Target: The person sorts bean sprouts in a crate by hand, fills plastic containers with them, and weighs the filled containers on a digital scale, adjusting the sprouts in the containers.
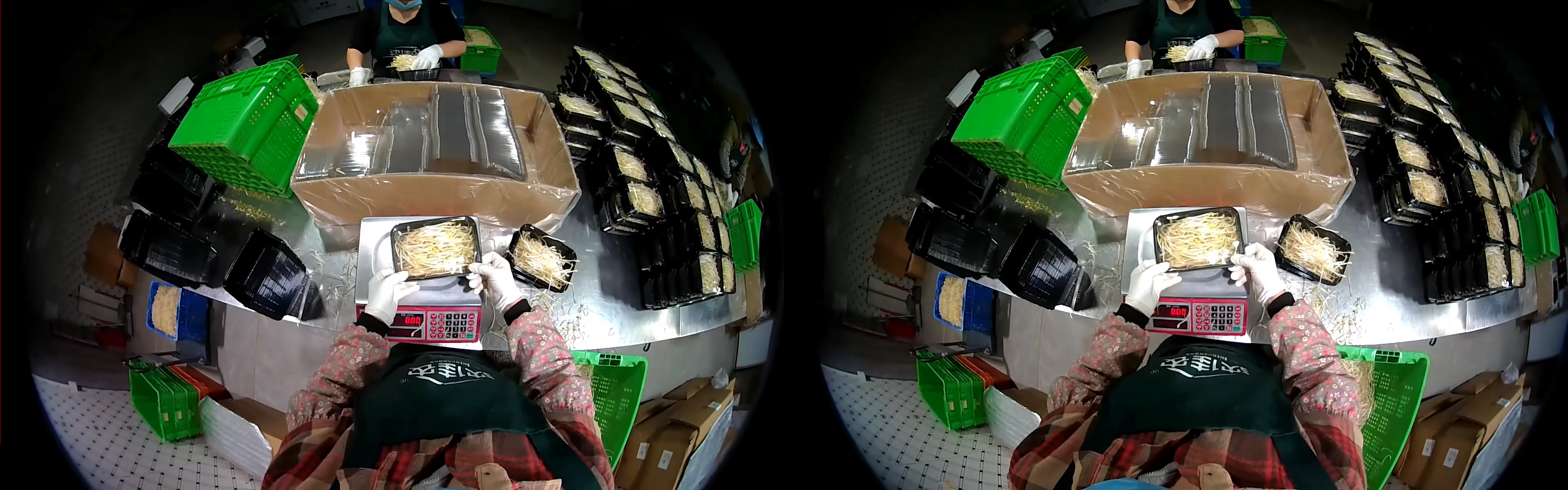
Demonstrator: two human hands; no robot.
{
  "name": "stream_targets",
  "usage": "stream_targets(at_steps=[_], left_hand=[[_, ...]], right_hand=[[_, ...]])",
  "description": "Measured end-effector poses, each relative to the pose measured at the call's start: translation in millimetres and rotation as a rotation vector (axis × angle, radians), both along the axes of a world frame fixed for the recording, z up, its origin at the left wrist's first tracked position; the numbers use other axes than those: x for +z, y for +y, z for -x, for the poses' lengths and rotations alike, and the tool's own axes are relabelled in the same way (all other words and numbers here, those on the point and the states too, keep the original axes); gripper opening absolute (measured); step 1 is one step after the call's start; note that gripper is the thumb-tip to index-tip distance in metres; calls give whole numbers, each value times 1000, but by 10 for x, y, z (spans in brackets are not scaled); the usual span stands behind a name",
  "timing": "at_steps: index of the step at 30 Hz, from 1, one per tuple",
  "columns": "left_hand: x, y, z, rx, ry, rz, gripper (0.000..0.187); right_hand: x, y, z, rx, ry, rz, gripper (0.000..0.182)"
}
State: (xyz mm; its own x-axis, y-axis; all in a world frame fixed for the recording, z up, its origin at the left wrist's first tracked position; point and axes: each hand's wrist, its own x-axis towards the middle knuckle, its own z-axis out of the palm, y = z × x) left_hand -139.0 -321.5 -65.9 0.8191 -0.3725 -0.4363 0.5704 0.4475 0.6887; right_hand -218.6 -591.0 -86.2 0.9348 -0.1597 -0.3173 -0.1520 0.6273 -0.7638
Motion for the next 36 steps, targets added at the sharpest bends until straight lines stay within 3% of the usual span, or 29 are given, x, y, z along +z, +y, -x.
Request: stream_targets(at_steps=[3, 5, 7, 9, 11, 13, 15, 16, 17, 18, 19, 21, 22, 23, 25, 27, 30, 32, 36], left_hand=[[-114, -36, -33, 24, -78, -91, 5], [56, -84, -13, 81, -43, -186, 6], [340, -70, 45, -75, 24, -374, 20], [140, -68, 130, -104, 34, -160, 30], [72, -194, 220, -215, 97, -132, 39], [263, -415, 306, -243, 143, -119, 42], [43, -547, 329, -207, 68, 62, 38], [-263, -459, 325, -235, -111, -39, 37], [-274, -454, 261, -236, -115, -87, 35], [-285, -451, 198, -237, -117, -136, 34], [25, -457, 264, -209, 72, -163, 33], [139, -424, 263, -204, 66, -228, 31], [140, -408, 275, -184, -9, -283, 31], [138, -384, 297, -155, -83, -339, 31], [230, -356, 333, -175, -135, -363, 29], [228, -352, 342, -240, -155, -424, 30], [360, -457, 401, -332, -144, -380, 36], [376, -476, 367, -297, -148, -330, 39], [515, -491, 300, -180, -172, -343, 27]], right_hand=[[87, 29, 6, -41, 48, 39, 18], [349, -58, -25, 160, 210, 250, 15], [782, -145, -117, 375, 272, 875, 33], [964, -141, -251, 152, -6, 1756, 45], [1336, 140, -514, 130, 57, 1641, 52], [1128, 439, -865, -156, -467, 1701, 54], [814, 836, -1028, -288, -518, 2096, 60], [621, 944, -1048, -207, -467, 2111, 64], [531, 936, -1090, -136, -404, 2128, 68], [652, 837, -1130, 91, -365, 2000, 69], [732, 756, -1103, 304, -317, 1839, 70], [576, 423, -1221, 473, -350, 1624, 66], [530, 259, -1129, 338, -381, 1578, 56], [594, 86, -1026, 442, -224, 1583, 47], [604, -143, -674, 452, -97, 1168, 40], [281, -238, -394, 356, -70, 954, 34], [487, -599, 155, 157, -89, 816, 30], [563, -1037, 437, -77, -79, 822, 27], [730, -2318, 631, -744, -175, 911, 15]])
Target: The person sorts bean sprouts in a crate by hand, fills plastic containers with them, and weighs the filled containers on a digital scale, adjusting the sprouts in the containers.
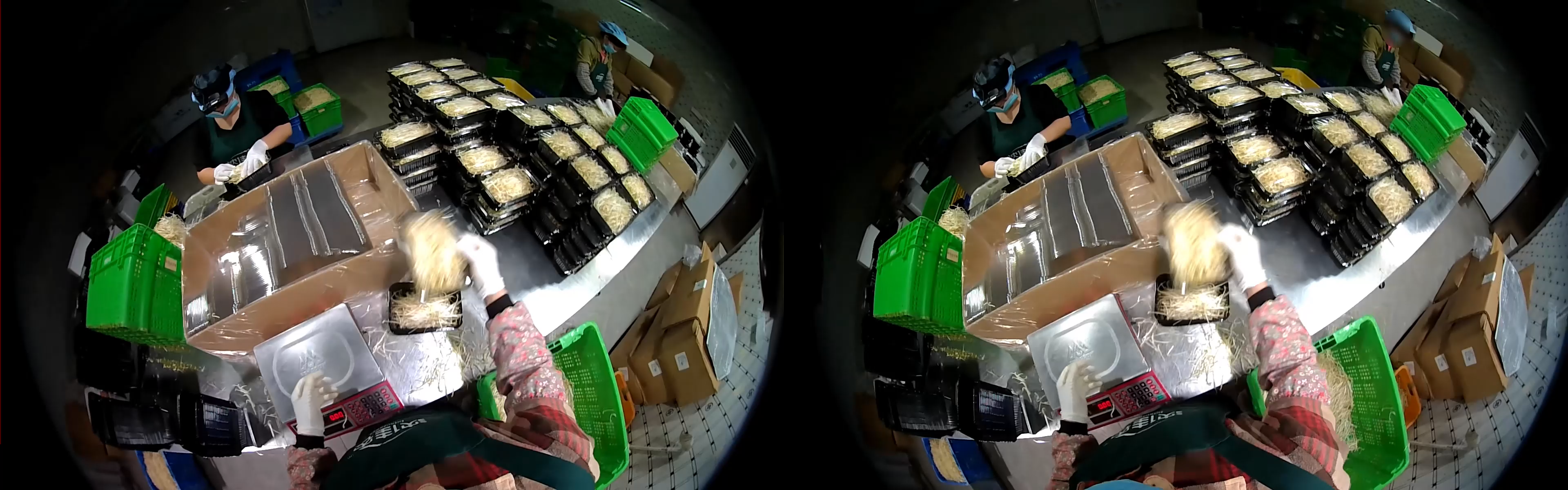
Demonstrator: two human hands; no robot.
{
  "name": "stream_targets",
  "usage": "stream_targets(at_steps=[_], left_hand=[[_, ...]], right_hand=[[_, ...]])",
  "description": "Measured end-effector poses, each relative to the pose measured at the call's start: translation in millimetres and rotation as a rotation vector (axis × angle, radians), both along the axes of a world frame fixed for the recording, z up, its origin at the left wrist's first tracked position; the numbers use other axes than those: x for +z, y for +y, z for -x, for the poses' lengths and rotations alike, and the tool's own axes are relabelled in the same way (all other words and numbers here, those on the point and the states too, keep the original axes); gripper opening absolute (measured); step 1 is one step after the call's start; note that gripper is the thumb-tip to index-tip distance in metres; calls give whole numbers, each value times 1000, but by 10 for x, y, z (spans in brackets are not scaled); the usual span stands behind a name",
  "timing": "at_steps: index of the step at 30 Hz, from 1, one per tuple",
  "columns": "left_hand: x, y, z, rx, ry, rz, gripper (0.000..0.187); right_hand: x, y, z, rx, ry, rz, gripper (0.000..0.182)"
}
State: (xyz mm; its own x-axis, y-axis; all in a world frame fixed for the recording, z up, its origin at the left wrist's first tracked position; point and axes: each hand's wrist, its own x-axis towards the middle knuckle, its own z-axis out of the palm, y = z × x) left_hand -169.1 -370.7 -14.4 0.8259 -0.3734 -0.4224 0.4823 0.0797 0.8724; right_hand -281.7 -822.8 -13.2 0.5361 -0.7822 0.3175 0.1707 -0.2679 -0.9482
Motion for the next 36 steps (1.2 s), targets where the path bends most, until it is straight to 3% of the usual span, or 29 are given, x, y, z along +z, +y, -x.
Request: stream_targets(at_steps=[2, 4, 6, 7, 9, 11, 13, 14, 17, 19, 21, 23, 25, 29, 31, 33, 34, 36], left_hand=[[107, 7, 7, 35, -34, -50, 25], [227, 29, 31, 71, -83, -150, 25], [218, 152, 24, 123, -113, -192, 25], [225, 211, 43, 162, -122, -208, 25], [131, 377, 39, 254, -82, -238, 26], [-4, 589, 92, 291, -82, -150, 27], [15, 671, 161, 335, -56, -163, 26], [24, 691, 188, 343, -51, -175, 26], [74, 602, 253, 352, -52, -172, 24], [143, 477, 233, 322, -61, -191, 25], [113, 428, 185, 256, -77, -141, 25], [51, 346, 157, 184, -150, -145, 25], [179, 80, 136, 104, -236, -351, 25], [198, -318, 19, -132, -384, -382, 26], [2, -416, -52, -253, -524, -379, 31], [-66, -528, -95, -407, -496, -381, 37], [-114, -601, -125, -453, -604, -379, 39], [-242, -719, -170, -600, -757, -344, 41]], right_hand=[[-164, -887, -170, -261, -51, 57, 15], [-698, -2107, -487, -602, 69, 363, 19], [-485, -2598, -818, -725, -121, 205, 27], [-7, -2509, -905, -675, -362, -252, 33], [283, -2646, -1057, -644, -325, -386, 42], [-201, -3246, -1217, -614, -275, -450, 52], [-155, -3253, -1186, -602, -255, -669, 50], [-72, -3223, -1238, -676, -279, -675, 40], [-119, -3367, -1159, -403, -304, -717, 37], [-80, -3310, -1057, -299, -265, -853, 36], [-139, -3182, -868, -193, -295, -826, 36], [-132, -2820, -533, -184, -261, -646, 33], [-8, -2275, -154, -162, -269, -513, 23], [132, -1193, 882, -108, -38, -418, 30], [64, -802, 1462, -180, 107, -325, 28], [-36, -318, 2166, -338, 216, -264, 27], [-303, -314, 2482, -409, 261, -230, 27], [-270, 221, 3018, -564, 282, -267, 25]])
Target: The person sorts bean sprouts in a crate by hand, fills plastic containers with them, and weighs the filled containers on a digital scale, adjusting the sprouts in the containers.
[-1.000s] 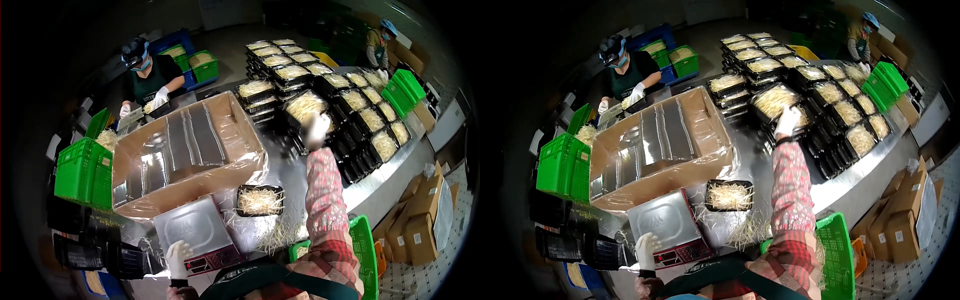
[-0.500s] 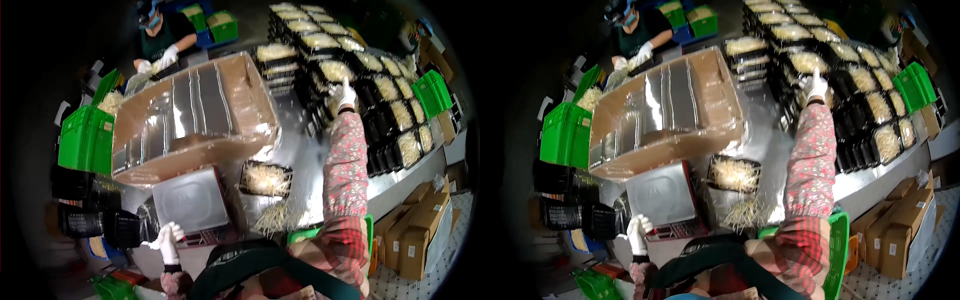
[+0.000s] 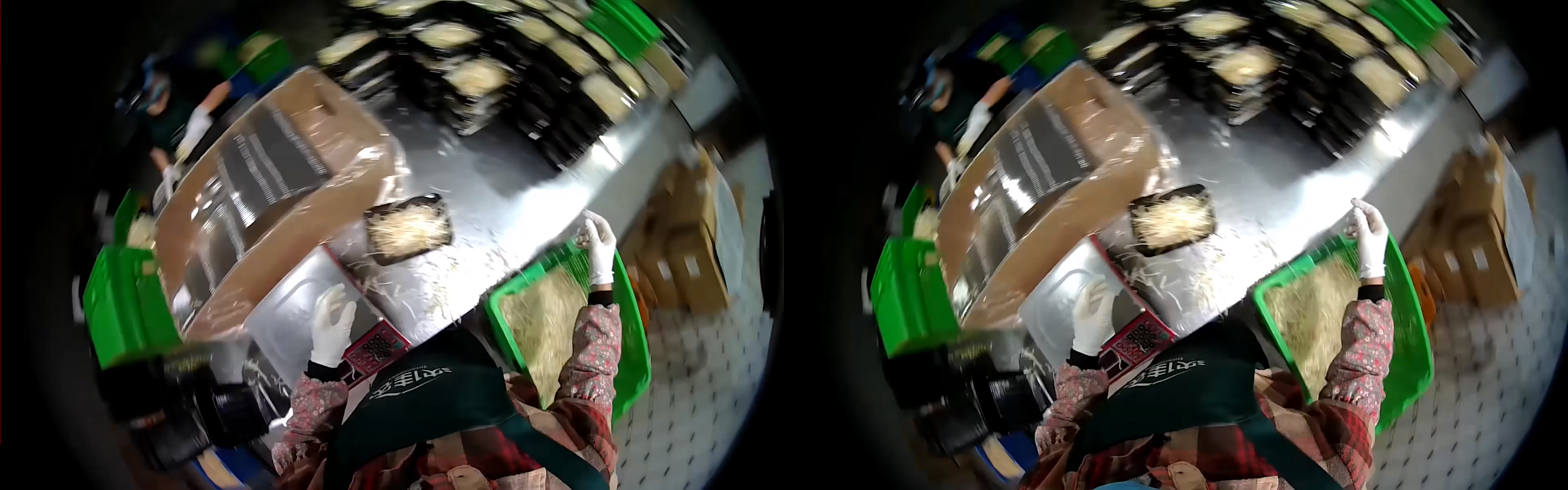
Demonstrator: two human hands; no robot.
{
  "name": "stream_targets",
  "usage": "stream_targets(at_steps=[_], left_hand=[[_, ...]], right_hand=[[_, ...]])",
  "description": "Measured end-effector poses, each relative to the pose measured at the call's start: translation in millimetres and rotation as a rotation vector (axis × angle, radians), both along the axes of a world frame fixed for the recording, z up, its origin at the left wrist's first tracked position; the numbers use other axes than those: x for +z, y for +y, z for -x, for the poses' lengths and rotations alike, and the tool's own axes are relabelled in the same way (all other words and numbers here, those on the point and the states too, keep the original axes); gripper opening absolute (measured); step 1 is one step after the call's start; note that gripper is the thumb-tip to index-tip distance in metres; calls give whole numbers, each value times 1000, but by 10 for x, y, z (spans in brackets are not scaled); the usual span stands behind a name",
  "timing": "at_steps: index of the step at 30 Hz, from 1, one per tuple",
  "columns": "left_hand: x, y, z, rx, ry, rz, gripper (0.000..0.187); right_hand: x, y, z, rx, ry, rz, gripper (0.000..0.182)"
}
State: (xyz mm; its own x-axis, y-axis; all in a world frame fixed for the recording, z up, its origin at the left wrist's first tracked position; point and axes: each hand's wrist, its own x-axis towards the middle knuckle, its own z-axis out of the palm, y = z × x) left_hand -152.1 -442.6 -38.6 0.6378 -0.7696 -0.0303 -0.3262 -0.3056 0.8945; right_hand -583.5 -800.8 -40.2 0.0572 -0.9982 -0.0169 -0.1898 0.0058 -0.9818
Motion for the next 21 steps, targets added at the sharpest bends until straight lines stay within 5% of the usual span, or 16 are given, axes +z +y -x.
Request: stream_targets(at_steps=[6, 10, 13, 21], left_hand=[[-54, -400, 398, -312, 141, 129, 36], [-147, -590, 829, -525, 130, 109, 40], [-43, -666, 1167, -613, 247, 67, 41], [23, -1040, 1963, -701, 300, 34, 37]], right_hand=[[-121, 1870, 1510, -511, 119, -6, 26], [-830, 2682, 2150, -675, 366, -89, 55], [-1126, 2933, 2148, -584, 650, -209, 80], [-1930, 2163, 1668, -153, 690, -771, 119]])
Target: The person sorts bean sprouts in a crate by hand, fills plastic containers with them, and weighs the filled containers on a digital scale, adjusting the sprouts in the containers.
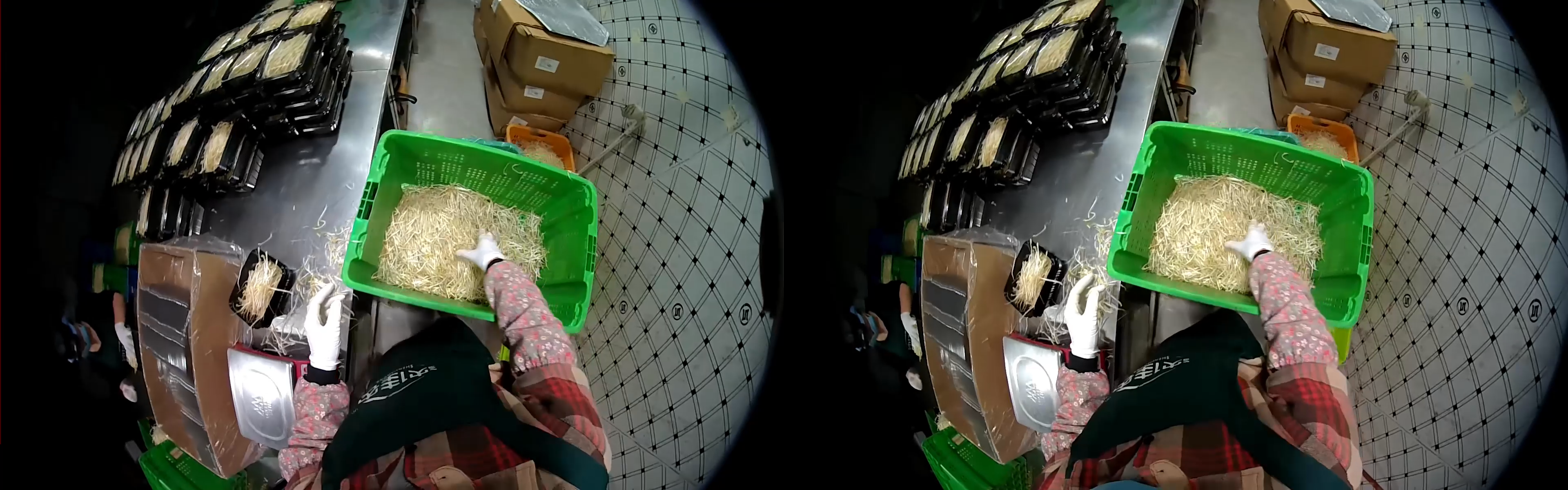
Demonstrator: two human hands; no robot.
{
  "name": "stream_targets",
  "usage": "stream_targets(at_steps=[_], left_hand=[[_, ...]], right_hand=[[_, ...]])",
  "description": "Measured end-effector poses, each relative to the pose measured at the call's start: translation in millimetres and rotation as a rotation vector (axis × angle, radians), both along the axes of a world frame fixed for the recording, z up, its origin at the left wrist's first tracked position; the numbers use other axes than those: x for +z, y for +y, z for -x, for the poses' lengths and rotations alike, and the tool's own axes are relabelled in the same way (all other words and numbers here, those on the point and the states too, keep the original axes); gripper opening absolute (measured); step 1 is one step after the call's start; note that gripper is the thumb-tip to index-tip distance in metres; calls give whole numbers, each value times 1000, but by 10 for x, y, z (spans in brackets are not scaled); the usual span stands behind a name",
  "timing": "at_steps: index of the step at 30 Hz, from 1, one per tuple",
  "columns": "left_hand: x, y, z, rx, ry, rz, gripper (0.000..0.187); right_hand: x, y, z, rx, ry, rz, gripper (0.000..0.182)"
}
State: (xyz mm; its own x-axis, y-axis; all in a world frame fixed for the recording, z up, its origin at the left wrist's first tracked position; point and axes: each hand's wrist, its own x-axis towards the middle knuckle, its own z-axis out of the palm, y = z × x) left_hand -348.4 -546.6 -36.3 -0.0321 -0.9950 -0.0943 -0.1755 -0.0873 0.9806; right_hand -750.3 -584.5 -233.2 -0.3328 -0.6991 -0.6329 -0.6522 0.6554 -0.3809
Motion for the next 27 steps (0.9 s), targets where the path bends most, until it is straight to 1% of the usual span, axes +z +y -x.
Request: stream_targets(at_steps=[1, 2, 4, 5, 6, 8, 9, 10, 12, 14, 15, 16, 18, 19, 20, 22, 23, 24, 25, 26, 27], left_hand=[[6, -34, 129, -8, -4, -1, 36], [-3, -70, 266, -20, 40, 0, 36], [-22, -160, 495, -24, -13, -41, 37], [-57, -193, 576, -24, -14, -71, 37], [-78, -227, 655, -30, -36, -72, 36], [-111, -303, 786, -19, -46, -105, 35], [-135, -351, 847, -14, -57, -114, 35], [-167, -413, 905, -37, -60, -156, 34], [-286, -522, 994, -118, -108, -195, 35], [-472, -670, 1115, -162, -59, -280, 35], [-640, -735, 1169, -166, 40, -323, 37], [-781, -828, 1205, -195, 31, -375, 39], [-1022, -1016, 1390, -173, 44, -493, 41], [-1169, -1124, 1472, -184, -27, -541, 44], [-1371, -1230, 1553, -195, -99, -588, 47], [-2283, -1435, 1681, -211, -272, -448, 59], [-2874, -1507, 1614, -210, -383, -429, 65], [-3237, -1575, 1597, -212, -493, -407, 71], [-2724, -1586, 1832, -215, -711, -454, 79], [-2588, -1594, 1958, -198, -869, -508, 80], [-2461, -1564, 2065, -207, -954, -524, 81]], right_hand=[[-119, -48, -131, -38, 47, 52, 129], [-21, -117, -260, -46, 60, -32, 134], [147, -267, -432, -36, 84, -164, 135], [163, -266, -446, -46, 61, -178, 127], [-1, -262, -398, -42, 43, -188, 127], [-220, -210, -278, -65, -15, 0, 117], [-270, -162, -210, -64, 13, 114, 97], [-325, -161, -88, -58, 4, 107, 97], [-476, -126, 245, -65, -321, 109, 70], [-517, -78, 509, -122, -287, 170, 57], [-574, -67, 680, -143, -298, 159, 58], [-620, -68, 820, -165, -309, 149, 58], [-460, -25, 1022, -499, -594, 224, 55], [-187, -49, 1065, -535, -563, 254, 58], [291, -115, 1018, -625, -473, 220, 62], [341, -264, 953, -489, -782, 263, 71], [319, -334, 771, -499, -812, 325, 72], [257, -419, 525, -511, -840, 388, 72], [103, -503, 302, -433, -825, 404, 72], [-159, -572, 69, -356, -809, 419, 72], [-701, -607, -219, -342, -738, 442, 73]])
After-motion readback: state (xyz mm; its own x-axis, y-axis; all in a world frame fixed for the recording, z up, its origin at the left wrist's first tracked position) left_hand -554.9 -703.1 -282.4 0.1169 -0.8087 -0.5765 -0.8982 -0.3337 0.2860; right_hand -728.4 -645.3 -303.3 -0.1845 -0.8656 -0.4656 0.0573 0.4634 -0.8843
